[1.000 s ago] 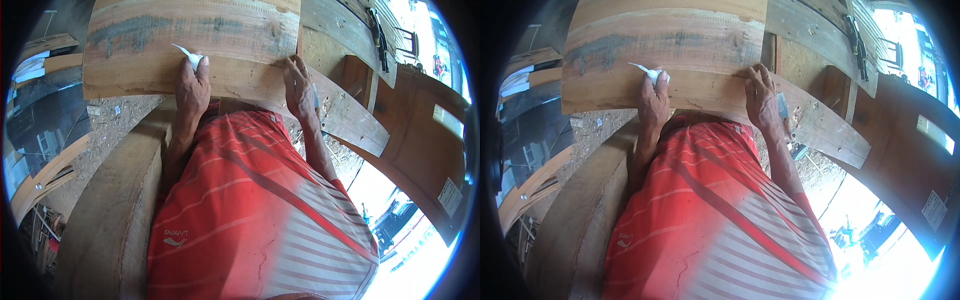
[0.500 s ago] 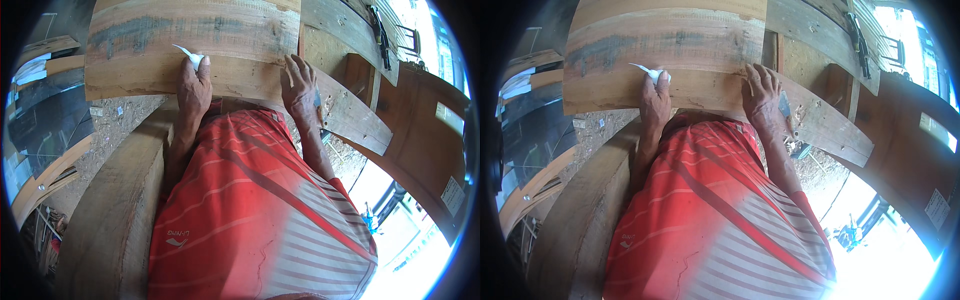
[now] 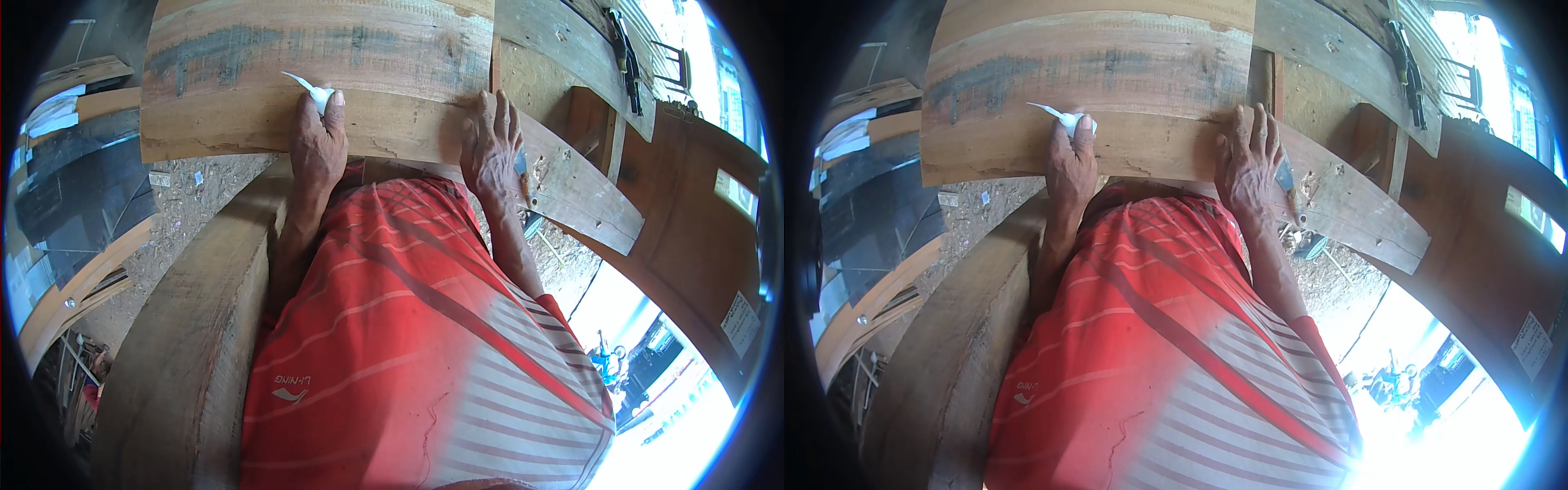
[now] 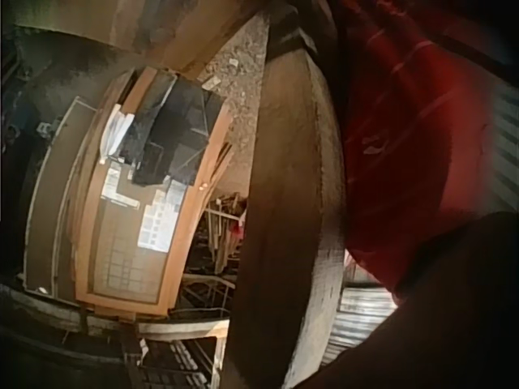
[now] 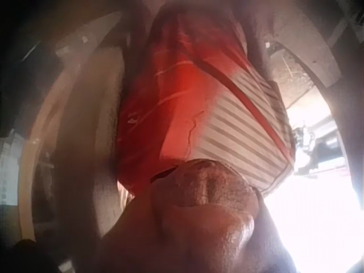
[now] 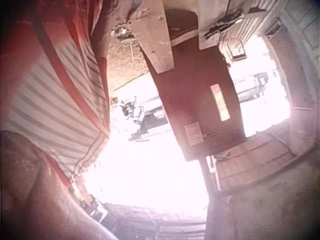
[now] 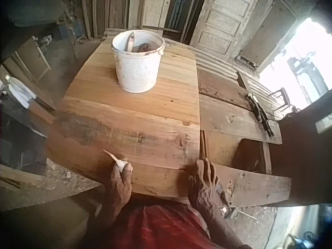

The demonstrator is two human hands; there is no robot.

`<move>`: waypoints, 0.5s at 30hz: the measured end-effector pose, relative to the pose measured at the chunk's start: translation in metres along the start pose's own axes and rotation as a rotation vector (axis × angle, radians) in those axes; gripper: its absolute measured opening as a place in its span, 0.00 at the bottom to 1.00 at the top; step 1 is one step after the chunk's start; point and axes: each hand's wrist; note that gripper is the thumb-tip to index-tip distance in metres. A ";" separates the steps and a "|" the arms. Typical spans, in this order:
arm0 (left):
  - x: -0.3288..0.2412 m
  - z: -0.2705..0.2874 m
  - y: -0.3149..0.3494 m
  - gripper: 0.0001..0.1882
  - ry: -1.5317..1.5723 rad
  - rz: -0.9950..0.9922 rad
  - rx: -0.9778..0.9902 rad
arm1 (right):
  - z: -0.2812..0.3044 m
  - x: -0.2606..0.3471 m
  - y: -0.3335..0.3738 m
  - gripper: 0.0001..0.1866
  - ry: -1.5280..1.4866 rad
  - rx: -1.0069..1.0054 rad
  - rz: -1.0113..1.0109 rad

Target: The person applies adhesive from a tube onto the edge of a wooden board and spreads it using a putty knife.

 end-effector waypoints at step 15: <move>0.006 -0.002 0.001 0.19 -0.034 0.015 -0.013 | -0.002 0.013 0.001 0.31 -0.038 0.029 0.045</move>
Point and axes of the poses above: each hand's wrist, its own y-axis away from the middle knuckle, its own z-axis out of the back of the hand, x = y × z, and after that the axes turned 5 degrees about z, right-handed
